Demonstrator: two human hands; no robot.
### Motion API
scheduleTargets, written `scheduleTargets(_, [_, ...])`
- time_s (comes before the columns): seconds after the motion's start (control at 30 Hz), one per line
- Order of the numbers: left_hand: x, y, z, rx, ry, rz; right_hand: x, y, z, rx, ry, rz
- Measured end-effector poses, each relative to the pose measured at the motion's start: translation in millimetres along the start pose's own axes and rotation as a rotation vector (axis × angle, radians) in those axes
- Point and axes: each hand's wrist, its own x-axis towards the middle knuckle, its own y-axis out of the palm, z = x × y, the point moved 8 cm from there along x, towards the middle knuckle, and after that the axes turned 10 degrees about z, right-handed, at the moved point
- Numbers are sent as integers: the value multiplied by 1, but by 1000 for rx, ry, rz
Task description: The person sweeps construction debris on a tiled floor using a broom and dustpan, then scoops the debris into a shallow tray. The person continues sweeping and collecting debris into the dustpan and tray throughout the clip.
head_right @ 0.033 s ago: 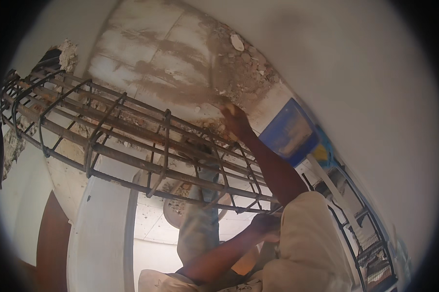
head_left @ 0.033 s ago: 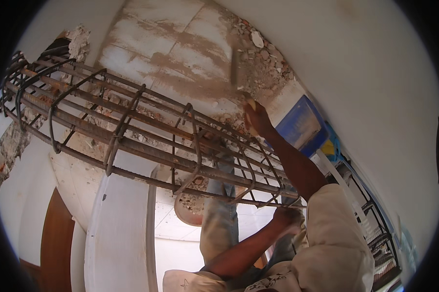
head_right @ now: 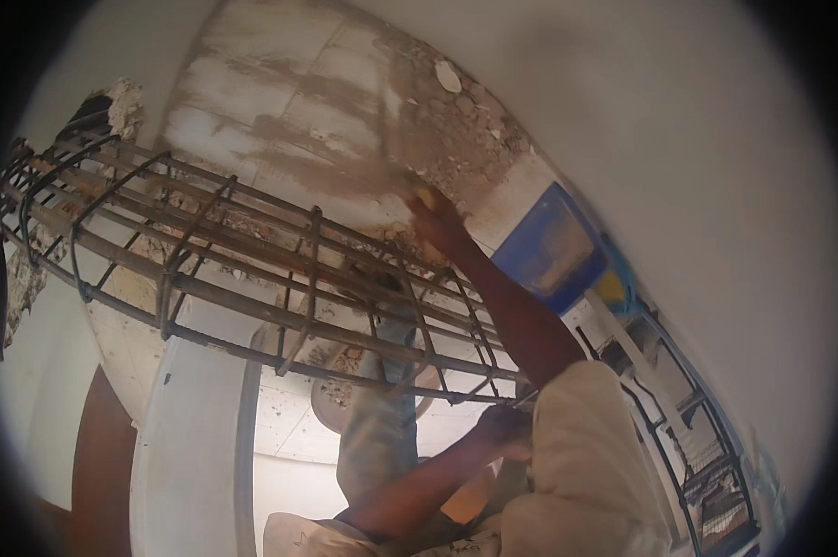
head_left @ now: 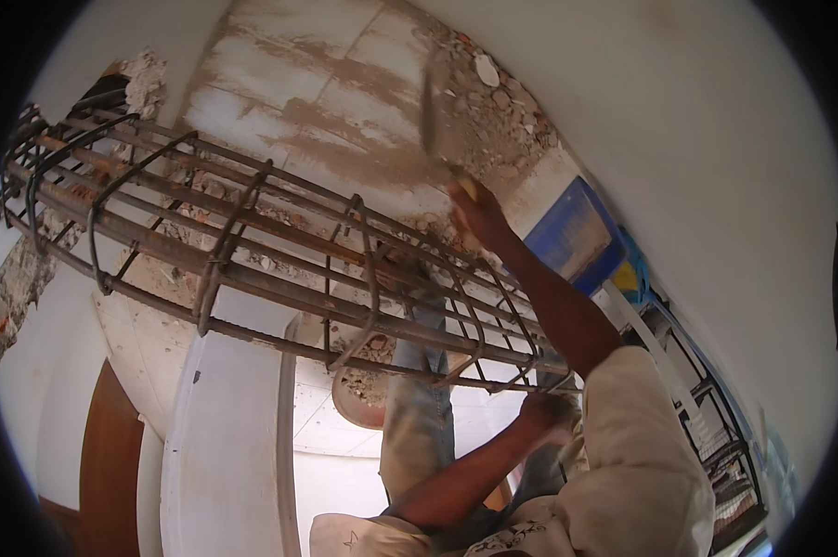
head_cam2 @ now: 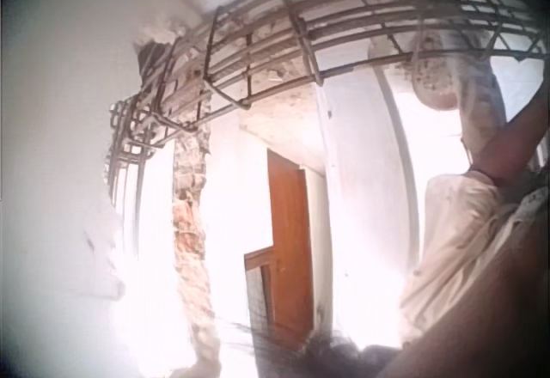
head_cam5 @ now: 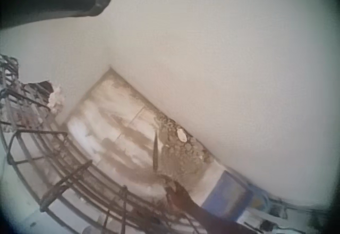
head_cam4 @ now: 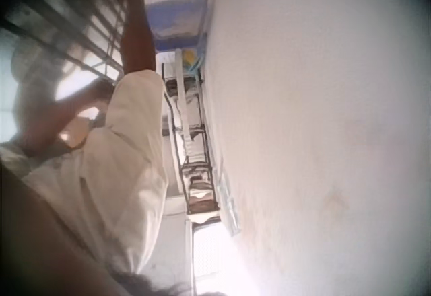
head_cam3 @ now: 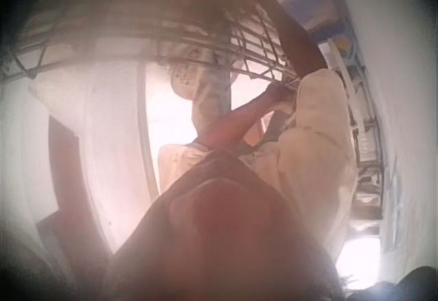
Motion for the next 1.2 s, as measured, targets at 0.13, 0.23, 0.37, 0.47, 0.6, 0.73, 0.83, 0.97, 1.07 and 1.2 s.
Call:
scheduleTargets(0.13, [2, -16, 1, -65, 2, -121, 88, 71, 98, 71, -130, 201])
scheduleTargets(0.23, [8, -10, 2, -41, 6, -128, 123, 86, 110, 251, -31, 63])
scheduleTargets(0.37, [18, 1, 1, -10, -12, -102, 87, 44, 57, 193, 4, -145])
scheduleTargets(0.47, [23, 7, -3, 1, -31, -85, 50, 0, 12, 192, 31, -173])
scheduleTargets(0.6, [38, 14, -7, -5, -44, -87, 26, -30, -15, 351, 35, -42])
scheduleTargets(0.73, [40, 9, -19, -96, 9, -172, 4, -48, -16, 35, -24, 45])
scheduleTargets(0.83, [14, -8, -27, 10, -50, -190, -38, -75, -25, -249, -36, 76])
scheduleTargets(0.97, [-82, -119, -4, -489, 11, -1306, -85, -85, -41, 194, 121, 224])
scheduleTargets(1.07, [-94, -207, 44, -123, -596, -1728, -99, -68, -19, 448, -58, 315])
scheduleTargets(1.2, [-32, -220, 125, -933, -339, -1290, -147, -94, -31, 420, -165, 312])
